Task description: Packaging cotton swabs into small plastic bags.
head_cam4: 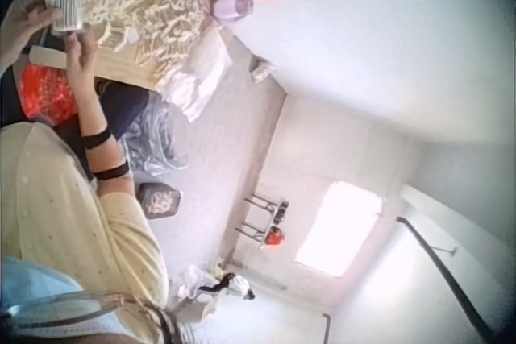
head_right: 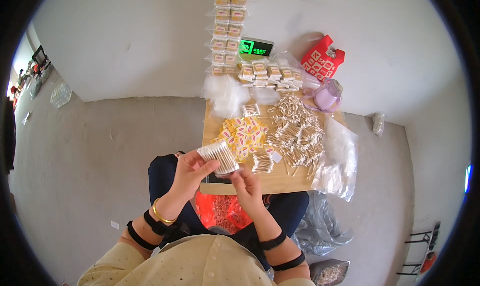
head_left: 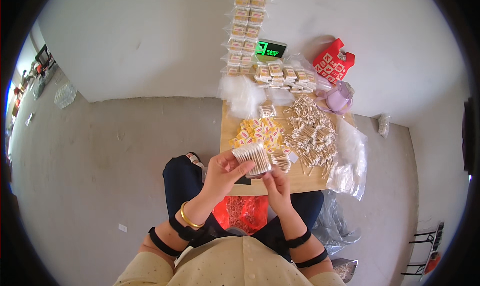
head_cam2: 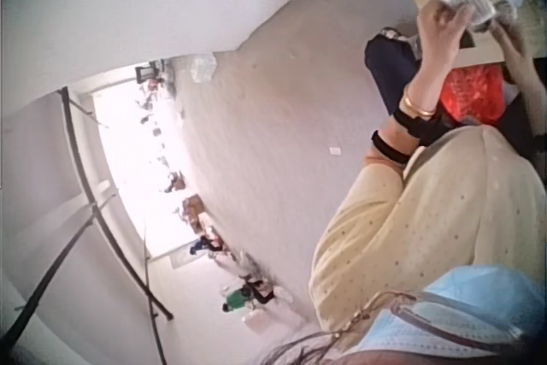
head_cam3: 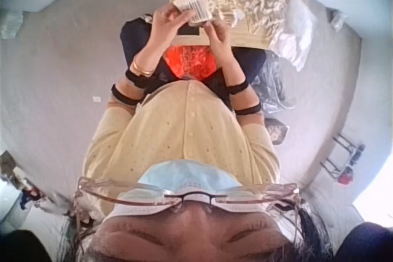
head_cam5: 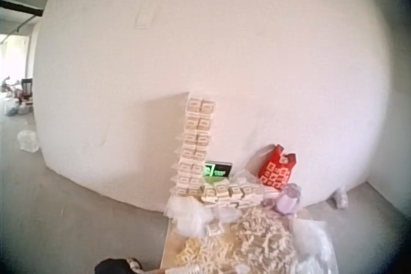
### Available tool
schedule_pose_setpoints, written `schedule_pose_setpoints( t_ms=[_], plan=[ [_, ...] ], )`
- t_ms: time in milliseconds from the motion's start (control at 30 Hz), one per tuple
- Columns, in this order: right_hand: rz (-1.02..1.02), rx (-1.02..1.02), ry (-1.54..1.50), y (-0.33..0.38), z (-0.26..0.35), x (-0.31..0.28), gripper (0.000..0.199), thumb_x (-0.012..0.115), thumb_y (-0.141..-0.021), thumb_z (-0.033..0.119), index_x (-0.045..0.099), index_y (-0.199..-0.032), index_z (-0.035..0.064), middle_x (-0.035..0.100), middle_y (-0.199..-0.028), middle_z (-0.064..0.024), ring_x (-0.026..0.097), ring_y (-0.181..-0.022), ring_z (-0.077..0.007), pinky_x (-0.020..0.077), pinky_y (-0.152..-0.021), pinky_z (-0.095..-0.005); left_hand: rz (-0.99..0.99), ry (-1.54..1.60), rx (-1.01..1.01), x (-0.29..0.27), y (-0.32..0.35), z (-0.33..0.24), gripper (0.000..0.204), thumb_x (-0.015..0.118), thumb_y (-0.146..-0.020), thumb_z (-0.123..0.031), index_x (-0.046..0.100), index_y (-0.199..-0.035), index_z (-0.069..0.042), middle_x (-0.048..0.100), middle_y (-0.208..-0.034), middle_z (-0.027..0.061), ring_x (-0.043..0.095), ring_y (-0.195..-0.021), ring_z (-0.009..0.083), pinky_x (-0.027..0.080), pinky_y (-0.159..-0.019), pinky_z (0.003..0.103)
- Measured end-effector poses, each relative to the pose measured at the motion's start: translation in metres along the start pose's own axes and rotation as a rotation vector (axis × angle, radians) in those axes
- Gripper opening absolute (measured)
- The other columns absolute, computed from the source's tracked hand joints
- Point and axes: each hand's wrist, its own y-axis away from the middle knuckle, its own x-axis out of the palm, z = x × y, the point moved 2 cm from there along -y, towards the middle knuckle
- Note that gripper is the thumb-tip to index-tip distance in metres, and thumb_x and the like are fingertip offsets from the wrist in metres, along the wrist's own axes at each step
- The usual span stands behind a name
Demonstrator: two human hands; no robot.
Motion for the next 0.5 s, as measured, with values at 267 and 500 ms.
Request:
schedule_pose_setpoints(
  t_ms=[267, 500],
  plan=[
    [0.141, 0.155, -0.248, 0.01, 0.022, 0.001, 0.021, 0.068, -0.09, -0.004, 0.07, -0.11, 0.0011, 0.067, -0.111, -0.0051, 0.06, -0.108, -0.015, 0.0463, -0.097, -0.0335, 0.213, -0.913, 0.586, 0.032, 0.024, -0.052, 0.036, 0.084, -0.076, -0.01, 0.075, -0.111, -0.01, 0.075, -0.099, 0.0074, 0.071, -0.089, 0.0297, 0.056, -0.088, 0.038],
    [0.225, -0.102, -0.076, 0.003, 0.042, 0.006, 0.02, 0.071, -0.085, -0.003, 0.072, -0.105, 0.0021, 0.069, -0.104, -0.0079, 0.063, -0.099, -0.0183, 0.0474, -0.09, -0.0319, 0.319, -0.924, 0.678, 0.055, 0.034, -0.071, 0.044, 0.085, -0.075, -0.009, 0.072, -0.117, -0.01, 0.076, -0.101, 0.0082, 0.072, -0.091, 0.0277, 0.057, -0.086, 0.037]
  ],
)
